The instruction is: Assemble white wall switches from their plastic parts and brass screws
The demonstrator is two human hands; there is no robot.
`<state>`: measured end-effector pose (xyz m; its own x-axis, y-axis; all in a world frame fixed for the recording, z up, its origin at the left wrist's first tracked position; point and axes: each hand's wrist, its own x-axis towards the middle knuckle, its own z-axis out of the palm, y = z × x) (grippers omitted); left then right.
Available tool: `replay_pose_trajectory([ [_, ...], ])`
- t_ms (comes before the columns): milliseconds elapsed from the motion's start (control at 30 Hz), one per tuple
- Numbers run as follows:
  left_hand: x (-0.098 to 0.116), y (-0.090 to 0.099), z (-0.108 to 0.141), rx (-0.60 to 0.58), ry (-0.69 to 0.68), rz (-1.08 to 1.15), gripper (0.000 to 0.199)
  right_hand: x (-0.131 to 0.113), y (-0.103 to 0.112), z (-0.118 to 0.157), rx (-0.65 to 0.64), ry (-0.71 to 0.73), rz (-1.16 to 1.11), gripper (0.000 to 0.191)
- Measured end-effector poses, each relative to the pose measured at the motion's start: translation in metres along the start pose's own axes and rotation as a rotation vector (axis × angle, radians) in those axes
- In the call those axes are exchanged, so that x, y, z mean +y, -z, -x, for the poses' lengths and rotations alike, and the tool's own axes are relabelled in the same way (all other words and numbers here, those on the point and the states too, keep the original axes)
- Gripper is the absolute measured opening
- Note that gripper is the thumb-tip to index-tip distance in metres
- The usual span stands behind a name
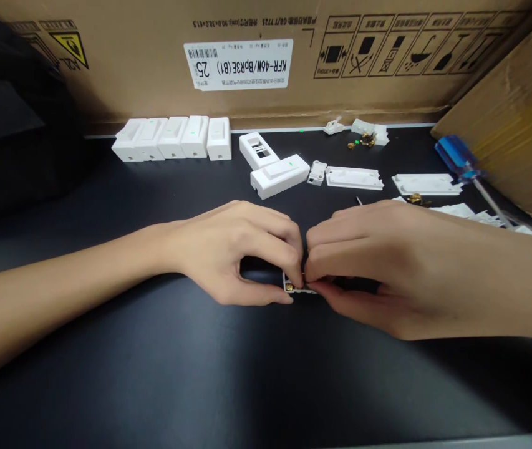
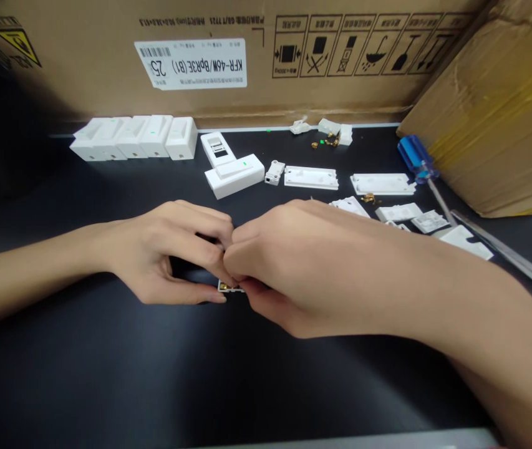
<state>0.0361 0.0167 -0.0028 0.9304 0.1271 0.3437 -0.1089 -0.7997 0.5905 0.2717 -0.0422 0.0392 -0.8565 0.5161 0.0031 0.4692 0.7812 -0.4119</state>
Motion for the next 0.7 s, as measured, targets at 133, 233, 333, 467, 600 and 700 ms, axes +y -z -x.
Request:
replay_pose_trajectory([
  [133, 0.0004, 0.0002, 0.0000, 0.010, 0.002, 0.005, 0.009, -0.0014, 0.0003, -0.0028, -0.012, -0.014, 0.015, 0.020],
  [233, 0.0007, 0.0003, -0.0005, 0.021, -0.011, -0.007, 0.007, -0.0012, 0.0002, -0.0047, 0.006, -0.010, 0.022, 0.021],
  [333, 0.0009, 0.0002, -0.0007, 0.018, -0.005, -0.015, 0.005, 0.0010, -0.0004, -0.0047, 0.044, 0.019, 0.001, 0.022],
  [467, 0.0014, -0.0006, 0.0000, 0.014, 0.001, -0.021, 0.004, 0.0041, -0.0005, -0.0033, 0.070, 0.045, -0.042, 0.021],
  [600, 0.0007, -0.0014, 0.0013, 0.015, 0.010, -0.023, 0.005, 0.0043, 0.0019, -0.0019, 0.067, 0.029, -0.056, 0.020],
  [700, -0.0008, -0.0018, 0.0026, 0.024, 0.010, -0.013, 0.008, 0.0040, 0.0042, -0.0010, 0.056, 0.018, -0.076, 0.019],
])
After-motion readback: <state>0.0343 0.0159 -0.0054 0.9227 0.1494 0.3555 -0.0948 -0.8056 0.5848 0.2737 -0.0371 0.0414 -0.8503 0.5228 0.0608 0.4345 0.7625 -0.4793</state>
